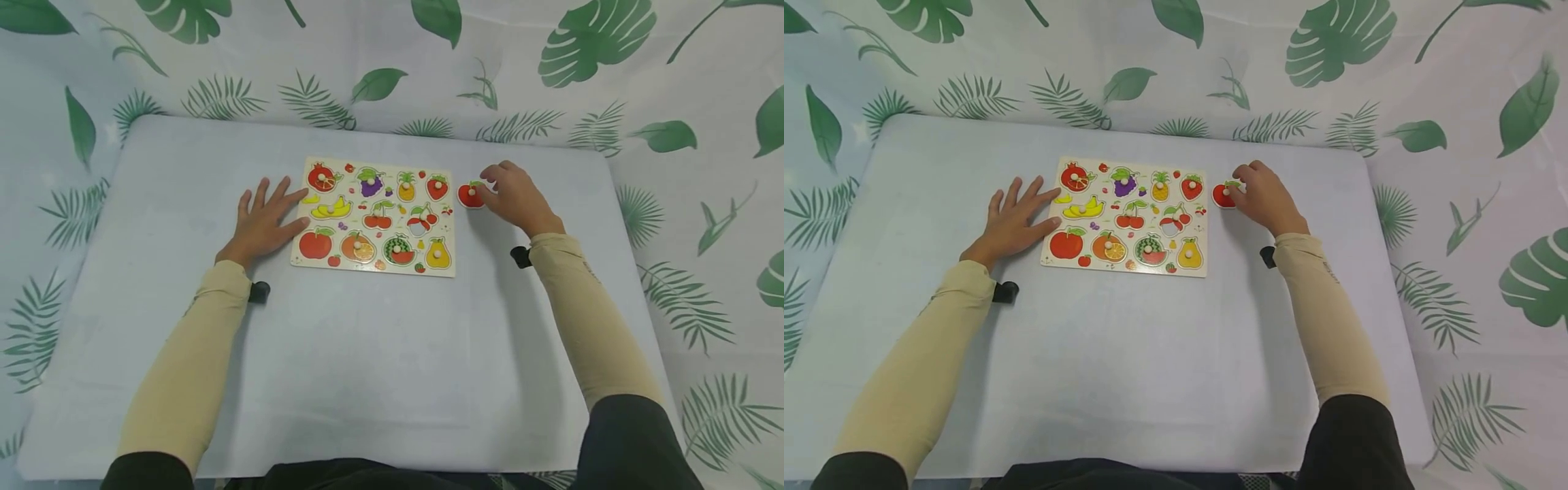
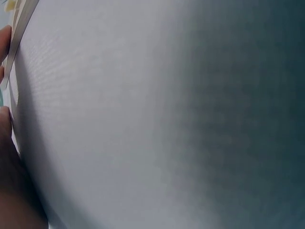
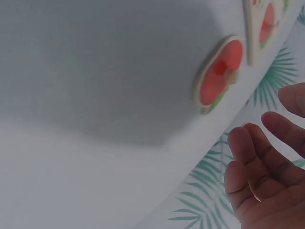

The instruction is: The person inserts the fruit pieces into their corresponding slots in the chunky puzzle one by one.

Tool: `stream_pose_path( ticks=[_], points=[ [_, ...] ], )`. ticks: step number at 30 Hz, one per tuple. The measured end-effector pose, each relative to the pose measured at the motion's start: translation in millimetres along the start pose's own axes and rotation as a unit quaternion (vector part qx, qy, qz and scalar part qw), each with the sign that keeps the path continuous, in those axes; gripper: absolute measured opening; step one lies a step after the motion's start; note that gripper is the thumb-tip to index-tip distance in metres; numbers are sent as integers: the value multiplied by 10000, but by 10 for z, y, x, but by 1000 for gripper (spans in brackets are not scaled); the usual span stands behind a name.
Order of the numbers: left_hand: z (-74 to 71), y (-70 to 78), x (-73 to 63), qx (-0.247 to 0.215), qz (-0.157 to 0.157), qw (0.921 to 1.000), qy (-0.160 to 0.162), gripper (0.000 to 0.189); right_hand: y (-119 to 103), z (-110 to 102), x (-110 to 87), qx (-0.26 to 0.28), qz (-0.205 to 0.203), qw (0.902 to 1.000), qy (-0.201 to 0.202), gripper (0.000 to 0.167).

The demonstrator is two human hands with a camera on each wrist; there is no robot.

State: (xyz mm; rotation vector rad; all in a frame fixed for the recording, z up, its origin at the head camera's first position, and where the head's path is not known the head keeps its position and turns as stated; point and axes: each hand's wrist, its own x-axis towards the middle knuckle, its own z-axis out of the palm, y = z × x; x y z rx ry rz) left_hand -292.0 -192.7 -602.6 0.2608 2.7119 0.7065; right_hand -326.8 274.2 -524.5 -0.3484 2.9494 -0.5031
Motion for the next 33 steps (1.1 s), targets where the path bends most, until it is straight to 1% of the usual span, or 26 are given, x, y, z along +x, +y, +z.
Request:
stream_pose_path(
  ticks=[2, 6, 12, 17, 19, 24, 27, 33],
  points=[
    [3, -8, 5, -17, 13, 10000, 22, 75, 36, 14, 58, -37, 77, 9999, -104, 36],
    [10, -24, 10, -39, 10, 10000, 22, 75, 100, 80, 157, 78, 209, 9993, -287, 36],
    [12, -16, 14, -13, -45, 10000, -2, 75, 119, 217, 244, 171, 283, 9982, -503, 30],
    [3, -1, -3, 19, -24, 10000, 24, 75, 76, 289, 274, 204, 180, 9988, -395, 21],
    [-5, 2, -13, 9, -26, 10000, 12, 75, 67, 307, 278, 251, 217, 9987, -377, 20],
    [-26, 20, -33, 9, -55, 10000, -67, 75, 67, 323, 270, 353, 405, 9975, -463, 21],
    [-26, 27, -31, 33, -58, 10000, -55, 75, 60, 320, 268, 381, 465, 9972, -446, 21],
    [-8, 21, -23, 59, -52, 10000, -7, 75, 33, 296, 258, 396, 477, 9969, -476, 22]
  ],
)
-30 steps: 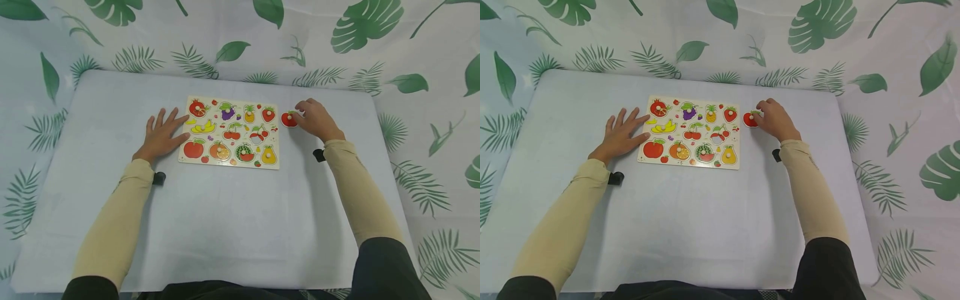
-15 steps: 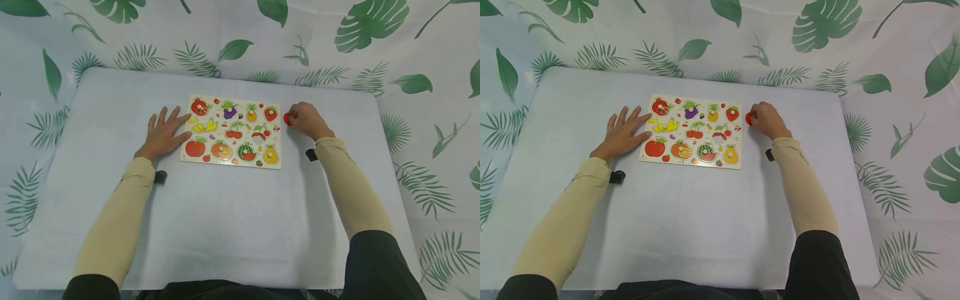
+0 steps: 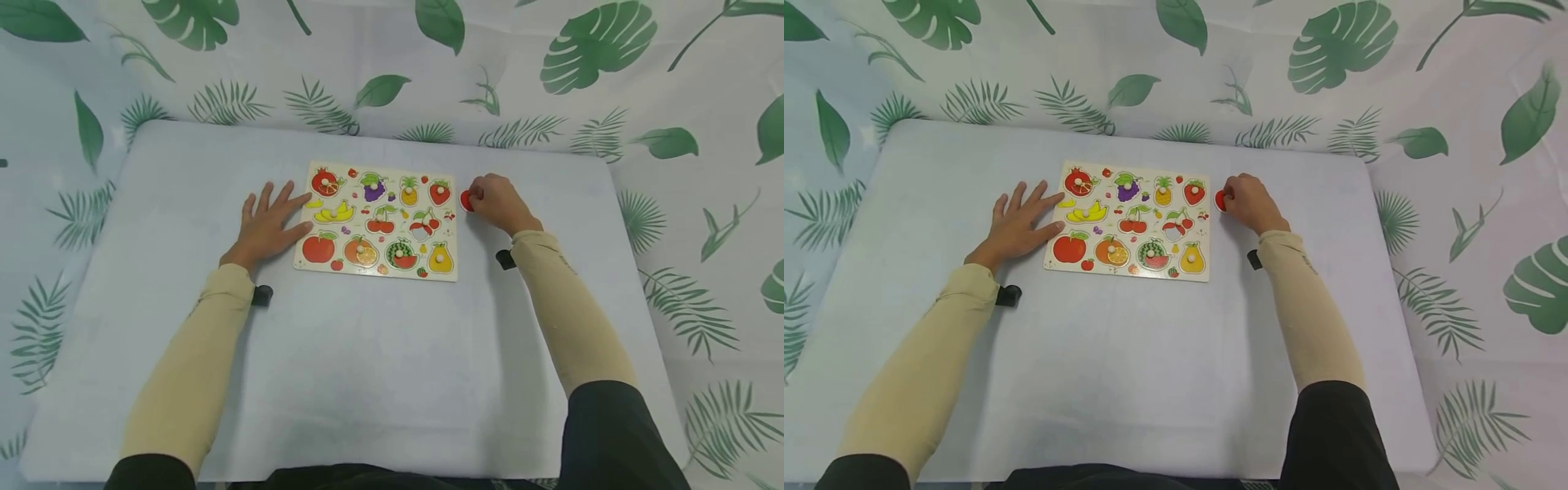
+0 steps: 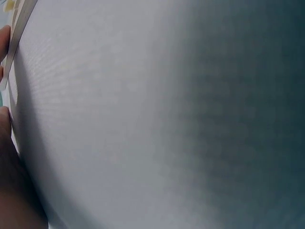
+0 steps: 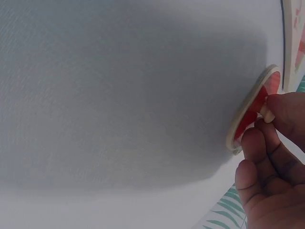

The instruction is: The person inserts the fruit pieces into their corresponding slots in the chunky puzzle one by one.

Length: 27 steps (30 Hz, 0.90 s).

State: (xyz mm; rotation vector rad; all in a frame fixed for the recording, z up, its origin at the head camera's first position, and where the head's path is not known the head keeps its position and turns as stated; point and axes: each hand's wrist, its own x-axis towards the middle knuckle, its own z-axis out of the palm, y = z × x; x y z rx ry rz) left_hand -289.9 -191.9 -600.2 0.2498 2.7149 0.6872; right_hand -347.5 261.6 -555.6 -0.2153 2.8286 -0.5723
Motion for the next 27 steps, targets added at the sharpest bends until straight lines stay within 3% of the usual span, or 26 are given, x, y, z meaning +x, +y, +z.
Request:
stream_pose_path(
  ticks=[9, 19, 27],
  points=[
    [13, -2, 4, -28, 83, 9999, 81, 73, -139, -111, -67, 133, -258, 9992, 289, 22],
    [62, -2, -40, -105, 120, 9999, 46, 72, -611, -5, -199, 182, -1320, 9895, 566, 13],
    [60, -34, -27, -53, 190, 9997, 143, 68, -1133, 233, -253, 115, -2282, 9722, 519, 12]
  ],
)
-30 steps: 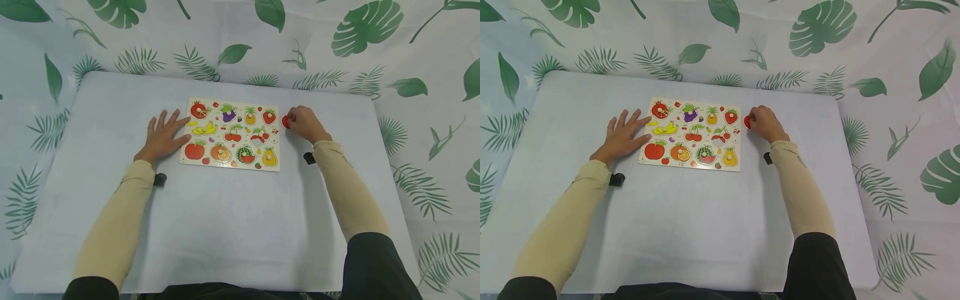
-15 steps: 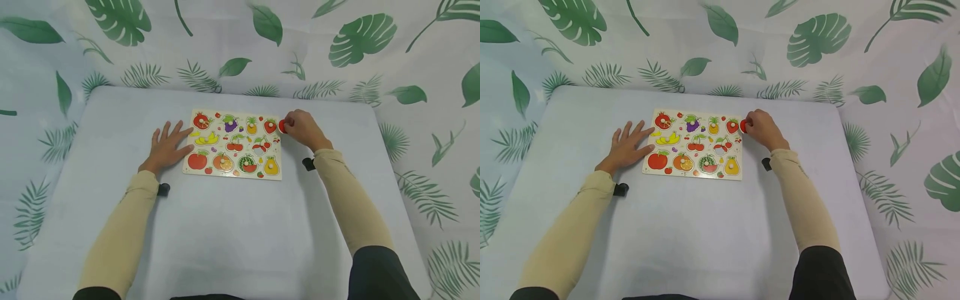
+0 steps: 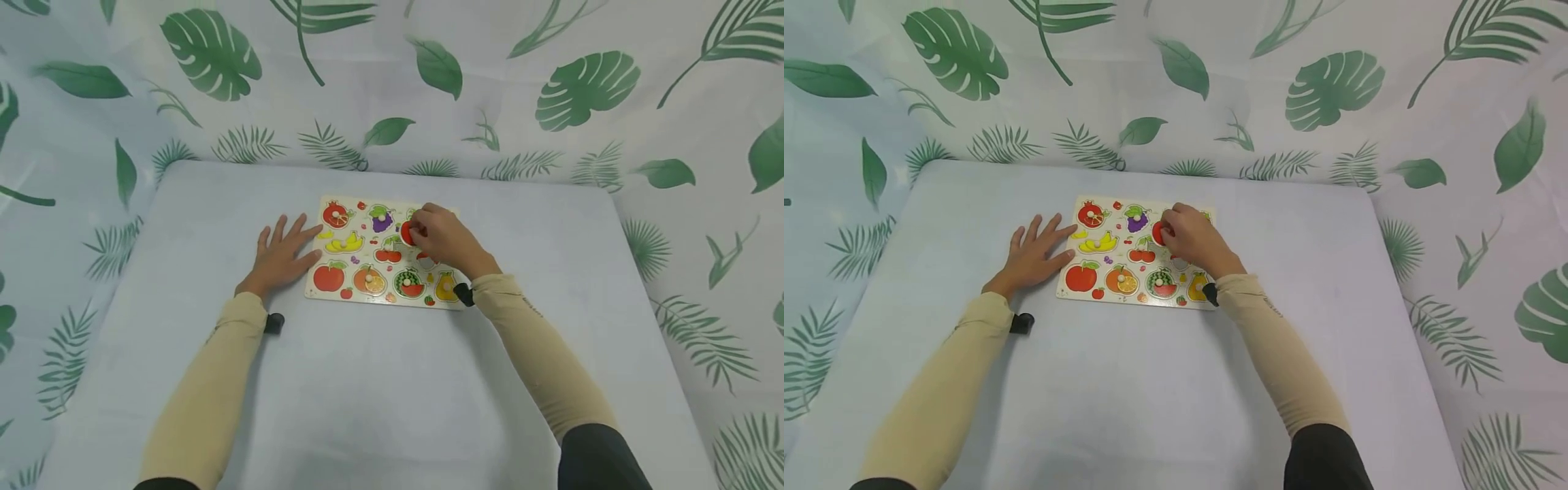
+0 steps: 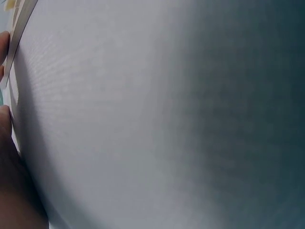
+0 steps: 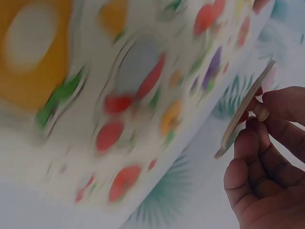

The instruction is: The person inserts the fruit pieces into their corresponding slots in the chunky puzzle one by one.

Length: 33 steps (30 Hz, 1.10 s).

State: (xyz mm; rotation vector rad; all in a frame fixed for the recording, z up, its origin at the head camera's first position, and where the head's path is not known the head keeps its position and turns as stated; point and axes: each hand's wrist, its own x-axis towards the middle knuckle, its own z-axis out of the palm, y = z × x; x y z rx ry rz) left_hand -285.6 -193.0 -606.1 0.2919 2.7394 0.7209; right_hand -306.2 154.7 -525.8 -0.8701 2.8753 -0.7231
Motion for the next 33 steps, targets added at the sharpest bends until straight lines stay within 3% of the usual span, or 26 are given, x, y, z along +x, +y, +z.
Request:
stream_pose_path(
  ticks=[14, 22, 28, 33],
  points=[
    [16, 28, -35, 7, 135, 9999, 2, 68, -763, 612, 253, -37, -1329, 9909, -216, 9],
    [-1, 4, -27, 14, 128, 9999, 85, 66, -1030, 926, 384, -158, -1397, 9886, -542, 12],
    [-2, 12, -32, 6, 138, 9999, 83, 66, -1054, 1064, 398, -397, -1345, 9881, -627, 26],
    [-22, 11, -36, -22, 168, 9998, 81, 66, -1036, 1119, 391, -540, -1386, 9877, -484, 19]
  ],
)
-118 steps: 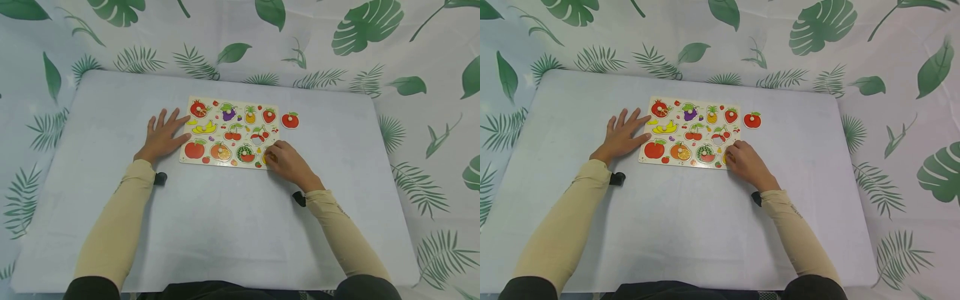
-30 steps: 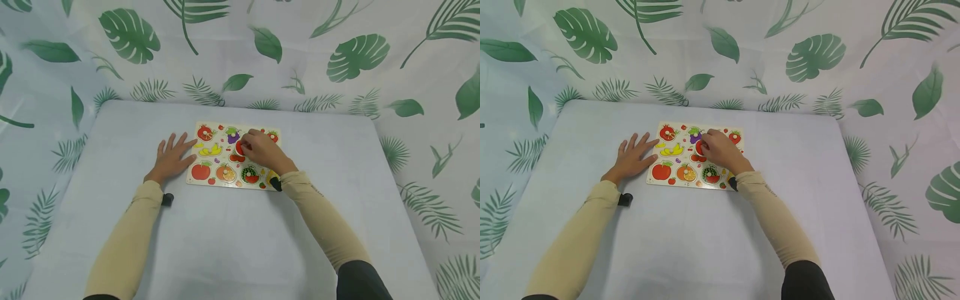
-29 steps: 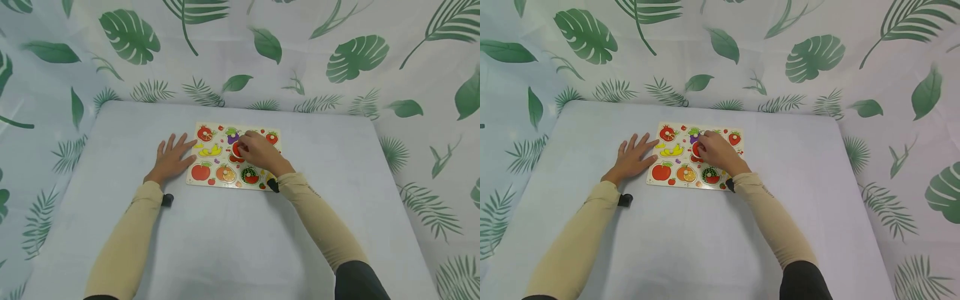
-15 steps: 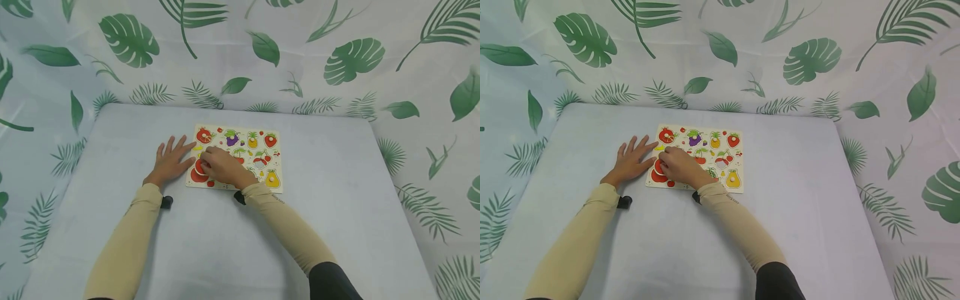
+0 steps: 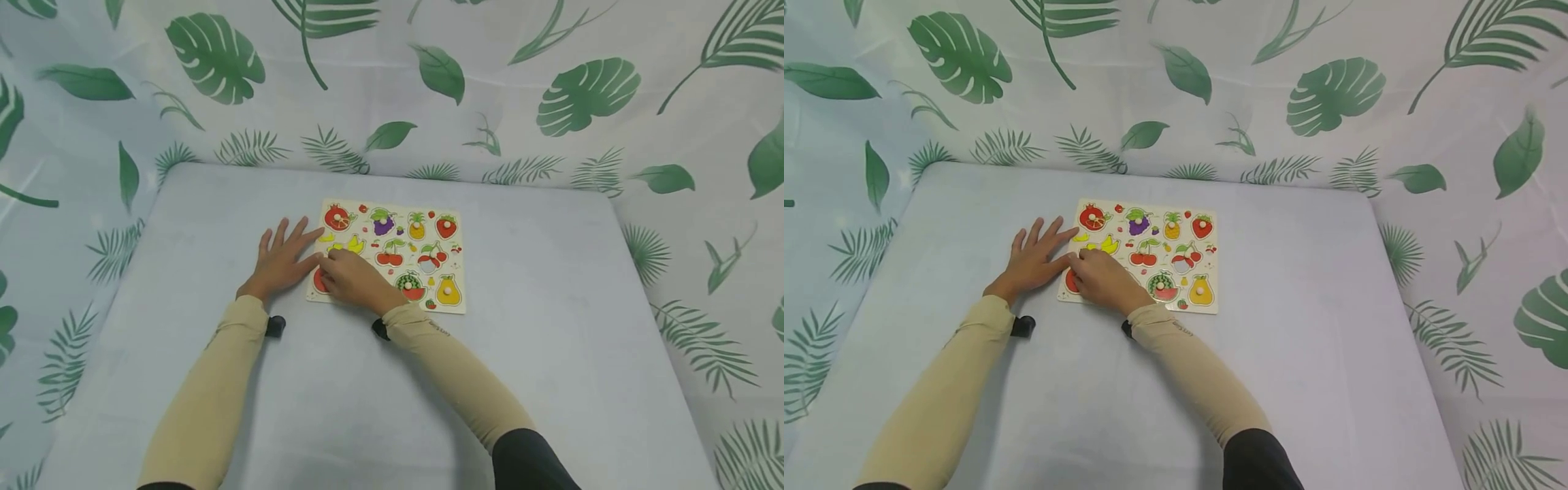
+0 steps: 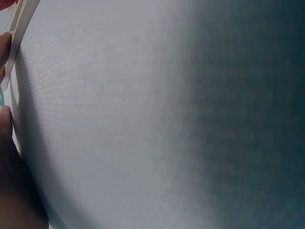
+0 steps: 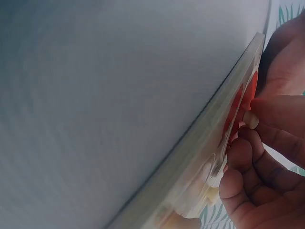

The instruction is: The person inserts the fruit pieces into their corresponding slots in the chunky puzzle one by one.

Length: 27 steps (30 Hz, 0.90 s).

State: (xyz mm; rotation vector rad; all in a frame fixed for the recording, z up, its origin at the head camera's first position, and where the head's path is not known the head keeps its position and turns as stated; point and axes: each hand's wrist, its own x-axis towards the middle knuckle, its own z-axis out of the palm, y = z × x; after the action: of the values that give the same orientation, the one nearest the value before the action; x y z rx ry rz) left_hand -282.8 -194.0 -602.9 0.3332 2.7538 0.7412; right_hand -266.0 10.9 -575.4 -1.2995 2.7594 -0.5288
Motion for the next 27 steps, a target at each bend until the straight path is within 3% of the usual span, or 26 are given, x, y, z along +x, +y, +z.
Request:
stream_pose_path(
  ticks=[10, 27],
  points=[
    [-11, 18, 14, -97, -10, 10000, 1, 67, -36, 23, -39, -61, 93, 9999, 123, 8],
    [20, -74, 68, -46, 23, 9998, -191, 67, -139, 33, -91, 252, 693, 9965, -384, 13]
  ],
)
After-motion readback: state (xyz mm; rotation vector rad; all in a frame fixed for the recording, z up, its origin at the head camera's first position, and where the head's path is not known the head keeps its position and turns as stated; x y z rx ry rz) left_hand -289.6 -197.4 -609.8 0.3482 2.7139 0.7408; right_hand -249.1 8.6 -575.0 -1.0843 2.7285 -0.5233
